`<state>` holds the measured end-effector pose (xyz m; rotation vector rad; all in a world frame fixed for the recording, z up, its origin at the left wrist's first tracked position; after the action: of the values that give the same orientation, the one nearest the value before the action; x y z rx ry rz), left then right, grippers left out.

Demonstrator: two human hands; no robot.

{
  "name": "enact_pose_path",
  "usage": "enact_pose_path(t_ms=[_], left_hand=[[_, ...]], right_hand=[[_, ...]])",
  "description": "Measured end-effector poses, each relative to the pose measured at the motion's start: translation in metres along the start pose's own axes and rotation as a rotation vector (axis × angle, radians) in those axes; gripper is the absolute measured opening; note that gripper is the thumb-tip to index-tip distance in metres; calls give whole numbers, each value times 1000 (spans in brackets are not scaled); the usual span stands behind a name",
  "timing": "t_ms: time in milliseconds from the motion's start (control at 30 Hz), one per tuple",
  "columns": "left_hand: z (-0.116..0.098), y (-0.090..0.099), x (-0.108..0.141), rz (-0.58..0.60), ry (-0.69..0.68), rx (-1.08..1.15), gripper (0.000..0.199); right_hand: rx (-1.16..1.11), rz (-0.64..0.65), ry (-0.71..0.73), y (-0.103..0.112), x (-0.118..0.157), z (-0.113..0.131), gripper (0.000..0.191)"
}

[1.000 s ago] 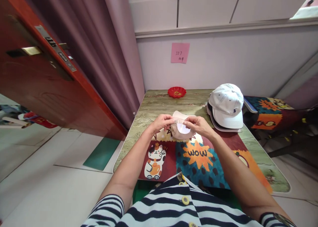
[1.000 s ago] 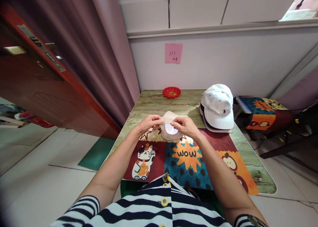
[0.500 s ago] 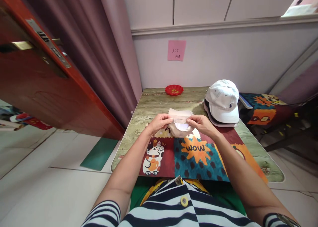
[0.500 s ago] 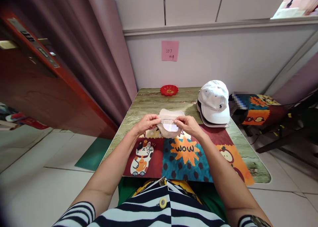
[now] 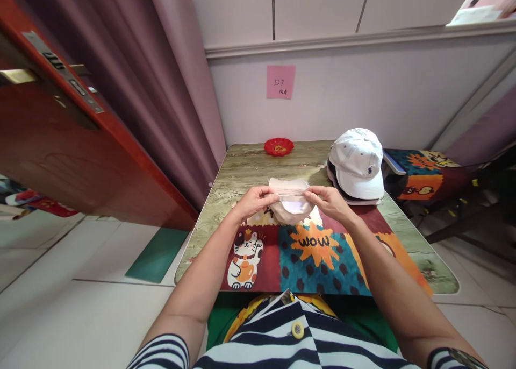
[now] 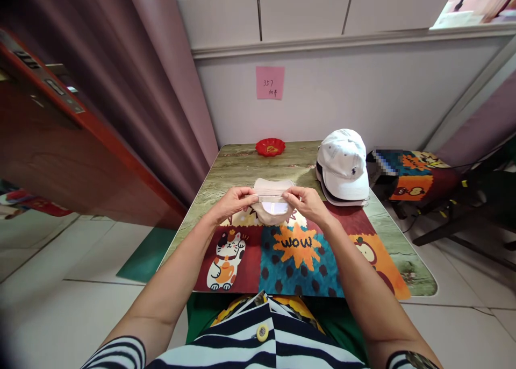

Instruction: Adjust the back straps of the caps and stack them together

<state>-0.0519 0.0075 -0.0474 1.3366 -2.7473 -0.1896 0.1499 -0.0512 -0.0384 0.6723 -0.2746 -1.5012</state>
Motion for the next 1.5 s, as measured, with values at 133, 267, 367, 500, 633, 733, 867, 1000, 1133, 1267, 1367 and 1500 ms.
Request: enact_pose_path(t_ms=[133,267,367,500,633,733,867,1000,1133,1267,1367,1500], left_hand=[[11,41,3,-191,31,-74,40],[18,78,-1,-409,-86,-475,36],[23,59,-15,-327,-181,-760,64],[19,8,-36,-75,-329,-872,82],[14,-9,-52,101,-327,-793,48],[12,3,-56,142,-256,-617,26],[-4,25,-52,148,-147,-247,26],[-25,46,-48,61,-54,126,38],[-19,47,-47,-50,-21,502,48],[23,19,-43,-142,40,849,56],[55,-8,-41,-165,95,1075,70],[73,-15,-42,-201,88,1254,70]], right_hand=[[-55,-159,-17,38,4,-32,41],[238,-192,-58,49,0,-83,47],[438,-82,25,24,-6,-97,59],[407,34,145,-10,-10,-97,53],[287,68,162,-15,-16,-91,25],[190,83,155,-4,-26,-74,20],[-36,142,83,16,-40,-42,31],[-332,209,-81,27,-50,-28,39],[-620,81,-210,21,-61,-37,41],[-998,-31,-393,-26,-64,-60,29],[-1337,27,-536,-73,-58,-70,19],[-1606,12,-472,-91,-45,-70,24]])
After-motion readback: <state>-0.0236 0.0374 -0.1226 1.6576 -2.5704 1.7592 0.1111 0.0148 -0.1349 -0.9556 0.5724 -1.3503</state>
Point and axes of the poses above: each hand's wrist, its own x-axis away from the middle knuckle, its own y-axis out of the back of the hand, z = x × y, the point moved 9 cm from there along -x, towards the middle knuckle, and after that the axes turned 4 degrees about x, right-handed, at the moved point
